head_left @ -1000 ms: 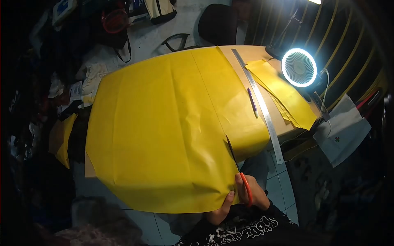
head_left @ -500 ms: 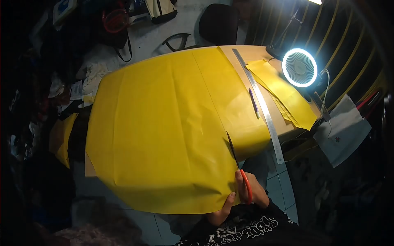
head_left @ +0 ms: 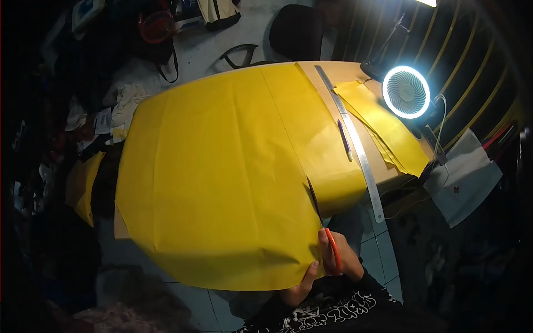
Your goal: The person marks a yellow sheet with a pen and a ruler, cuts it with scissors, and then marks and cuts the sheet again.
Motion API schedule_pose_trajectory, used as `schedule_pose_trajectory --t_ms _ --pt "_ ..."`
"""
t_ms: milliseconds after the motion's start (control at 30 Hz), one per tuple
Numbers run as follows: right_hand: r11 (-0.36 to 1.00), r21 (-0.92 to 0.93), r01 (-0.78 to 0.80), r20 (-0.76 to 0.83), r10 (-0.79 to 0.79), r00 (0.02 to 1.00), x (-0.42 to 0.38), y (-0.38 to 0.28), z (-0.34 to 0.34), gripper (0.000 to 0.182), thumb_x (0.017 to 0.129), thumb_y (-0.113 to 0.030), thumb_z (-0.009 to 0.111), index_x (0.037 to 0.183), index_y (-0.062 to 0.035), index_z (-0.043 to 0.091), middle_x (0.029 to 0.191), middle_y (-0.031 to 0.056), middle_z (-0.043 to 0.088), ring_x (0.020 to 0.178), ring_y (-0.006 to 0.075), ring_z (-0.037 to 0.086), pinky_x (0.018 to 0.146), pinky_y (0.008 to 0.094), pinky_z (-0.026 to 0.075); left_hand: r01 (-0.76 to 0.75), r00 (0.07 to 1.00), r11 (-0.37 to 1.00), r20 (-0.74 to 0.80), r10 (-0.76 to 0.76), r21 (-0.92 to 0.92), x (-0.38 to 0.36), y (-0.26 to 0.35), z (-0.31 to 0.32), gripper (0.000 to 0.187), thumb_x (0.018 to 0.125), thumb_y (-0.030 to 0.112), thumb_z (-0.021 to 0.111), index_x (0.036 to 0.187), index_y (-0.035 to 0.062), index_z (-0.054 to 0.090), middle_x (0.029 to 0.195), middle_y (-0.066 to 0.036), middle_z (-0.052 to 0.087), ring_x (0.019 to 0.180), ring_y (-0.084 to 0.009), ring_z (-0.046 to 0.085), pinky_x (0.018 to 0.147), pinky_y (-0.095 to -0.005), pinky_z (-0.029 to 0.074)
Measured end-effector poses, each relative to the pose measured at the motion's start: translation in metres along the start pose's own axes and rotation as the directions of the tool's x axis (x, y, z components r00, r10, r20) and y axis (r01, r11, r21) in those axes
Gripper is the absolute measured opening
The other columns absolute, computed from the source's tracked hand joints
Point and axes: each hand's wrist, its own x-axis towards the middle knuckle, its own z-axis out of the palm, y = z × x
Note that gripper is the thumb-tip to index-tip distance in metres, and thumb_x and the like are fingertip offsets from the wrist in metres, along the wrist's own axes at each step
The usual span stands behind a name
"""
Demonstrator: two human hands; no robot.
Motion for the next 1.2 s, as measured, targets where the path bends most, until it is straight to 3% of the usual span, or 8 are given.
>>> schedule_pose_trajectory --t_ms 833,1200 --pt "0.997 -0.053 -0.053 0.061 0.057 0.997 0.008 -0.003 -0.001 0.064 0.102 -0.047 0.024 0.081 0.0061 0.054 0.073 0.027 0.058 0.071 0.0443 0.058 0.067 0.0447 0.047 -0.096 0.995 0.989 -0.009 0.097 0.111 -0.001 0.0 -0.001 0.015 0.088 0.007 0.064 0.1 -0.0021 0.065 0.094 -0.011 0.067 0.083 -0.0216 0.064 0.074 -0.0316 0.05" --pt "0.999 -0.013 -0.049 0.034 0.05 0.998 0.014 0.003 -0.002 0.06 0.102 -0.045 0.028 0.08 0.0048 0.053 0.071 0.0263 0.056 0.066 0.0424 0.056 0.064 0.0443 0.045 -0.107 0.993 0.987 -0.031 0.111 0.12 -0.004 -0.001 0.001 0.017 0.086 0.007 0.065 0.101 -0.0024 0.065 0.095 -0.011 0.067 0.084 -0.0221 0.064 0.076 -0.032 0.05"
